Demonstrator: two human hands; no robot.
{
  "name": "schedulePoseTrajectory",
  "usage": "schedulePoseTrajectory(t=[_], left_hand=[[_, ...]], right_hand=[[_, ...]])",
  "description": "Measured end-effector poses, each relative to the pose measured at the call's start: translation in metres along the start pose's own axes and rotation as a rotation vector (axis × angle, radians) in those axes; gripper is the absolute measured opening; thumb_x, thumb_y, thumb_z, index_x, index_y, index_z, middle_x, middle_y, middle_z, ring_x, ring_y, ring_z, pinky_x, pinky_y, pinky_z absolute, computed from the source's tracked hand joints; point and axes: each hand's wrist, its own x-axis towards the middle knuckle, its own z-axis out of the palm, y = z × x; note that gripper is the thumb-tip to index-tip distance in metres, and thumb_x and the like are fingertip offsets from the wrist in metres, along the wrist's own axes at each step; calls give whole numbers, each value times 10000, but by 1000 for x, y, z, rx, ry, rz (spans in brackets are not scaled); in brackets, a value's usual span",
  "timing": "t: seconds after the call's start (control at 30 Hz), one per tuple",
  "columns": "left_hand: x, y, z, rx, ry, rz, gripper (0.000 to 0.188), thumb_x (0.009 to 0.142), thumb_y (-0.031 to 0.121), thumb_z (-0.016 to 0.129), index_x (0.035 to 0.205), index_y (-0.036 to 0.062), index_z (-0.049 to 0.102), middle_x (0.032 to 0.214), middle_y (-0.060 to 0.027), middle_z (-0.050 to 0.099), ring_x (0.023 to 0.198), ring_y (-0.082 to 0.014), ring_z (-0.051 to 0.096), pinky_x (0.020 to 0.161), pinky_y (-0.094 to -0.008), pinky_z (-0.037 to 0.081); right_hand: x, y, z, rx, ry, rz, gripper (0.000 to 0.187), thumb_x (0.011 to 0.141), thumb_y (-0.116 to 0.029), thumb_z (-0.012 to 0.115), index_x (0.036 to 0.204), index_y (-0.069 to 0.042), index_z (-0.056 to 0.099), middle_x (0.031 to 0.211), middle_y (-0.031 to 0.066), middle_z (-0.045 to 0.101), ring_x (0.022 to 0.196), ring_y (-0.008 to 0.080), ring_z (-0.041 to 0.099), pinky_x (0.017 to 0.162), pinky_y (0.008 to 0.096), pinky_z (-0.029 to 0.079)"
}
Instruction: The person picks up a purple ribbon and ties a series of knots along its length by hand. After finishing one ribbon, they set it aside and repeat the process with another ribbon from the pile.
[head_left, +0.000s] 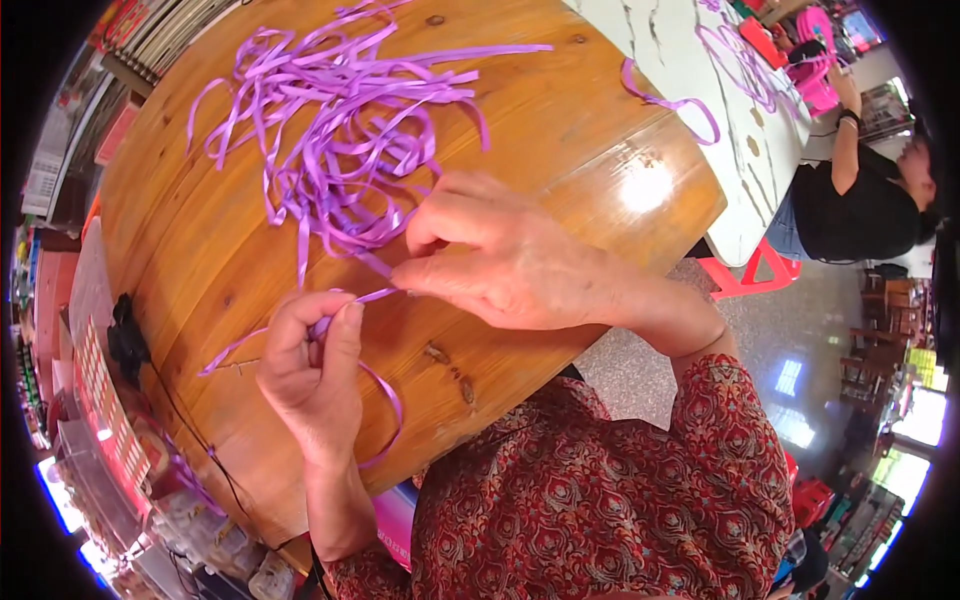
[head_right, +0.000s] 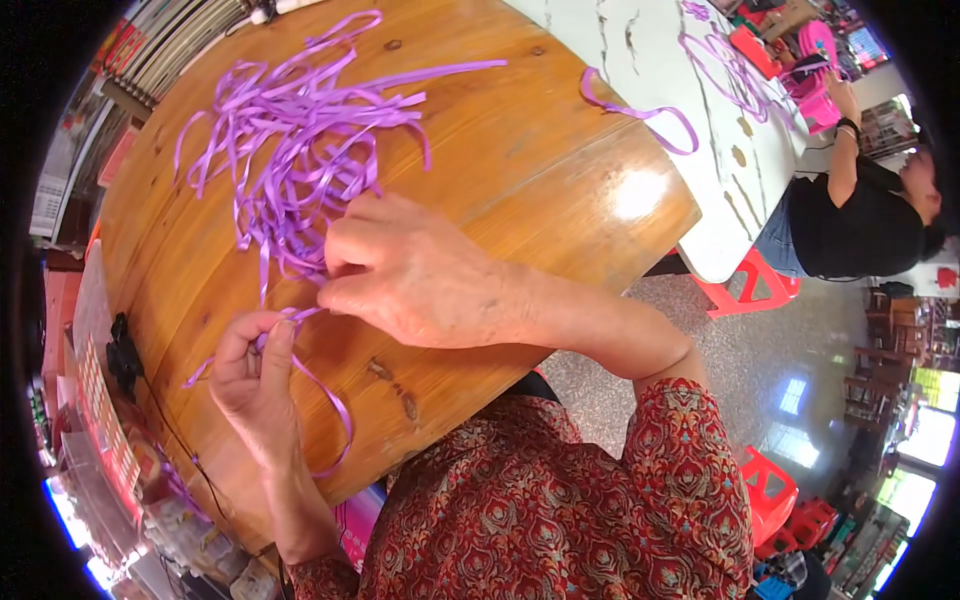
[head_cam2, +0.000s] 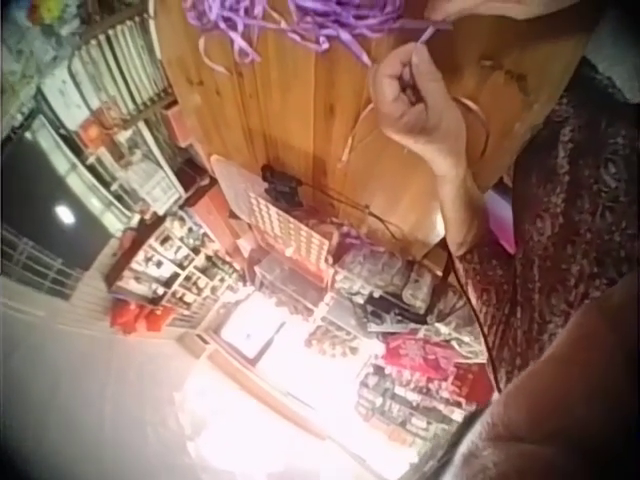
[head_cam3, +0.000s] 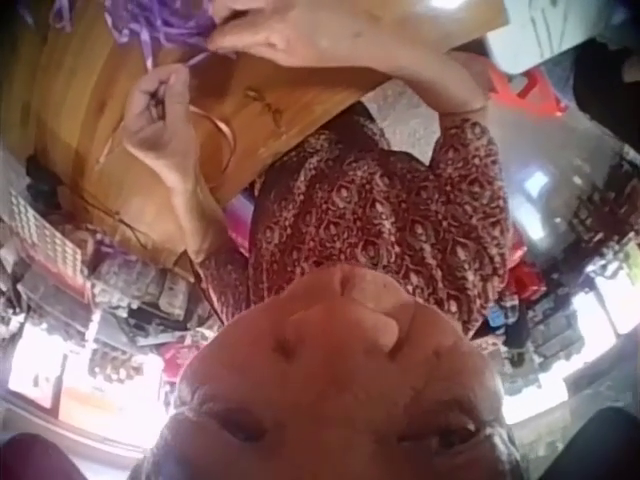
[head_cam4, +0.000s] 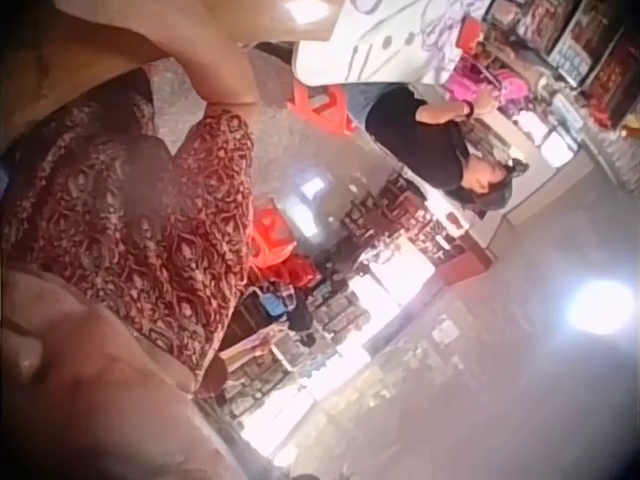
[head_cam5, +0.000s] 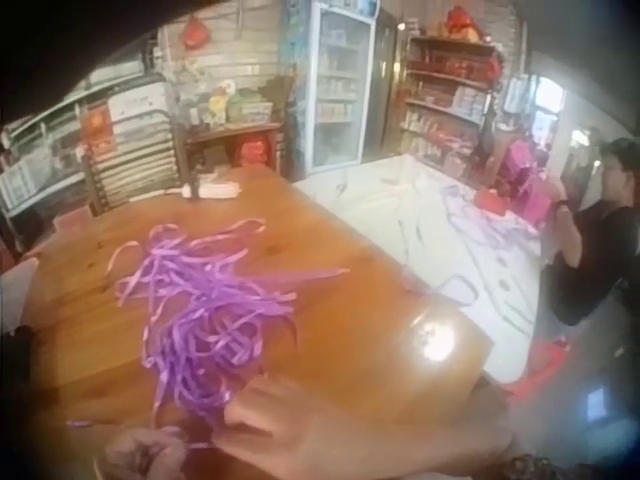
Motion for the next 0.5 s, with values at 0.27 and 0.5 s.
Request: schedulePoseTrajectory(t=[0.27,0.5], left_hand=[[4,-9,3,19,-49,77,128,825,-62,635,923,16,608,830,19,530,734,-40,467,638,-150,369],[-2,-18,9,-481,-95,-128,182,836,-85,596,996,1,579,892,-18,581,822,-72,517,730,-205,421]], right_hand=[[-2,-1,-4,733,-342,375,177,788,-24,677,960,-57,701,844,57,599,800,185,575,709,287,456],[1,-3,11,1203,-256,604,232,830,9,641,1047,-55,692,881,29,619,835,102,563,741,238,448]])
